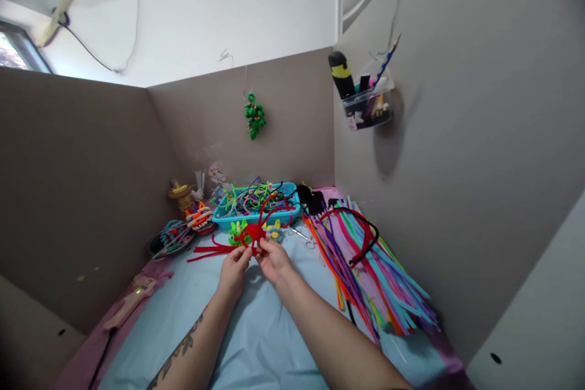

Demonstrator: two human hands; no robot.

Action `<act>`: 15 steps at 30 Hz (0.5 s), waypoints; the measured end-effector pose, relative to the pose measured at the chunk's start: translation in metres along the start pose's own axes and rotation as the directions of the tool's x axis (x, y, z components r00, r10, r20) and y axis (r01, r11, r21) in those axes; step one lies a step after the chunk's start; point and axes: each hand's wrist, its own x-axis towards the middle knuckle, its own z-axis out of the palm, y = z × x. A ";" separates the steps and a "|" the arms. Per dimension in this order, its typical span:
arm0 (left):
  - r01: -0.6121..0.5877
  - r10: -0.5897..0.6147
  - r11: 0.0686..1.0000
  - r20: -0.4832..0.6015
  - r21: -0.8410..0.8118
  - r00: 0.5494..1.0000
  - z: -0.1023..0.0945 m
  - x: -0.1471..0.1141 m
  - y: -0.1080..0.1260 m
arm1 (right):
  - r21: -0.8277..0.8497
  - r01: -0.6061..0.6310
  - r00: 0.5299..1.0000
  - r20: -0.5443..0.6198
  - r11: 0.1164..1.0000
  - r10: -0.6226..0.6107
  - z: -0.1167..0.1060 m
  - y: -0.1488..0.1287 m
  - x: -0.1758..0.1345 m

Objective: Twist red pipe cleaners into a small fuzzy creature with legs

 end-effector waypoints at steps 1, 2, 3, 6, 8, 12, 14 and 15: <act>-0.004 0.004 1.000 0.003 0.006 1.000 0.000 0.000 0.000 | 0.006 -0.003 1.000 0.001 1.000 0.003 0.000 0.000 0.000; -0.011 0.011 1.000 0.009 0.014 1.000 0.001 -0.001 0.001 | 0.017 -0.009 1.000 0.003 1.000 0.009 -0.001 0.000 0.000; -0.024 0.024 0.999 0.017 0.022 1.000 0.001 -0.001 0.001 | 0.032 -0.015 1.000 0.005 0.999 0.015 -0.001 0.000 0.001; -0.087 0.085 0.995 0.047 0.051 0.995 0.000 -0.003 0.001 | 0.083 -0.050 0.999 0.006 0.995 0.050 -0.002 0.000 0.001; -0.132 0.128 0.989 0.067 0.070 0.990 0.000 -0.004 0.001 | 0.108 -0.078 0.997 0.000 0.991 0.078 -0.001 0.001 0.001; -0.171 0.168 0.985 0.061 0.038 0.984 -0.001 -0.006 -0.001 | 0.129 -0.118 0.993 0.001 0.985 0.119 -0.001 0.004 -0.001; -0.167 0.167 0.986 0.048 -0.003 0.985 -0.002 -0.006 -0.003 | 0.134 -0.129 0.991 0.002 0.982 0.130 -0.001 0.006 -0.001; -0.160 0.161 0.987 0.037 -0.023 0.986 -0.002 -0.006 -0.004 | 0.138 -0.132 0.991 0.000 0.982 0.134 -0.001 0.006 -0.001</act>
